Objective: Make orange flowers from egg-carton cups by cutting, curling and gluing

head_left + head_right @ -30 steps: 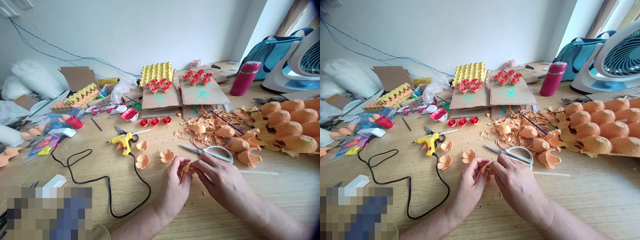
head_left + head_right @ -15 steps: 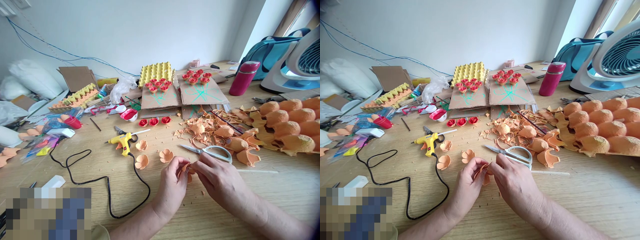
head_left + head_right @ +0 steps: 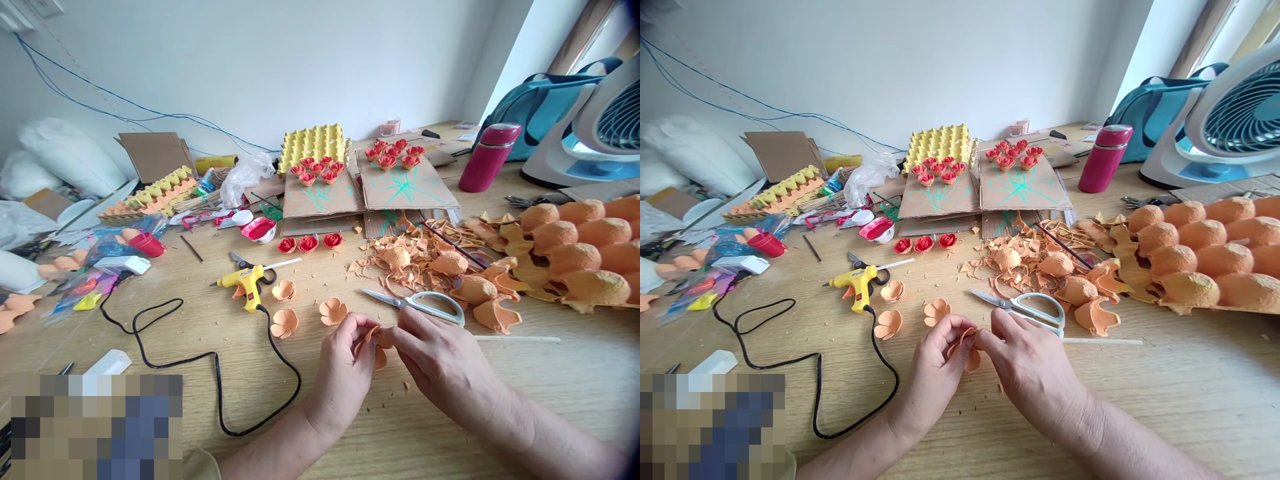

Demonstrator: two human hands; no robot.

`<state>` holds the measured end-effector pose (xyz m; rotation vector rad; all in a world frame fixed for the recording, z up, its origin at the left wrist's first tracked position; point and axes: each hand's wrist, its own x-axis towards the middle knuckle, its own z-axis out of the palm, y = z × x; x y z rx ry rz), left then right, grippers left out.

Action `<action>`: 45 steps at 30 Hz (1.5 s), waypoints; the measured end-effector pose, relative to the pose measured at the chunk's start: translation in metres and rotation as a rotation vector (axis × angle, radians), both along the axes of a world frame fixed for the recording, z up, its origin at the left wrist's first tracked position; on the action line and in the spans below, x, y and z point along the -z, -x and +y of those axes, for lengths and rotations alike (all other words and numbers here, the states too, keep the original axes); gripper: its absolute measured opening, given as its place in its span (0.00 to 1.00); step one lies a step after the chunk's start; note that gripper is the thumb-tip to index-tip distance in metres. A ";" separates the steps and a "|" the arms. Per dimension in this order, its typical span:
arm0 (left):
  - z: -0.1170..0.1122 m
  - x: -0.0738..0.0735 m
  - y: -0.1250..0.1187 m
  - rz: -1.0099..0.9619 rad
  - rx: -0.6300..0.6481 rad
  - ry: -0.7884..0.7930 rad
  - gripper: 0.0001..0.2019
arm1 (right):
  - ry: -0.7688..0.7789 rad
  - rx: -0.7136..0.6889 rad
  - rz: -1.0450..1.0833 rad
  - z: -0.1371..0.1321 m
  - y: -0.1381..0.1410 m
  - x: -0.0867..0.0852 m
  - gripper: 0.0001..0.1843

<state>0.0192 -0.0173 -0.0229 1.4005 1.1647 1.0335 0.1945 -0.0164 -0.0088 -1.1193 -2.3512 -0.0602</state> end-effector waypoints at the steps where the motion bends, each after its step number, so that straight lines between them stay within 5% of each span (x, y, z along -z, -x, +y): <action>1: 0.000 -0.001 0.000 -0.004 0.002 0.000 0.04 | -0.026 -0.005 -0.013 0.000 0.000 0.000 0.15; 14: 0.001 0.000 0.000 0.005 -0.044 -0.119 0.03 | 0.055 0.004 0.087 0.005 0.000 -0.003 0.14; 23: 0.000 0.000 0.000 -0.046 0.004 -0.073 0.06 | -0.078 -0.023 -0.085 0.000 -0.001 -0.004 0.18; 30: -0.001 0.002 0.003 0.011 -0.013 -0.141 0.04 | 0.134 -0.008 0.142 0.003 0.000 -0.004 0.13; 40: -0.001 -0.003 0.000 -0.047 0.018 -0.111 0.07 | -0.071 -0.026 -0.044 0.000 -0.001 -0.005 0.17; 45: -0.002 -0.001 0.001 -0.027 -0.014 -0.132 0.07 | 0.071 -0.013 0.125 0.002 0.001 -0.006 0.13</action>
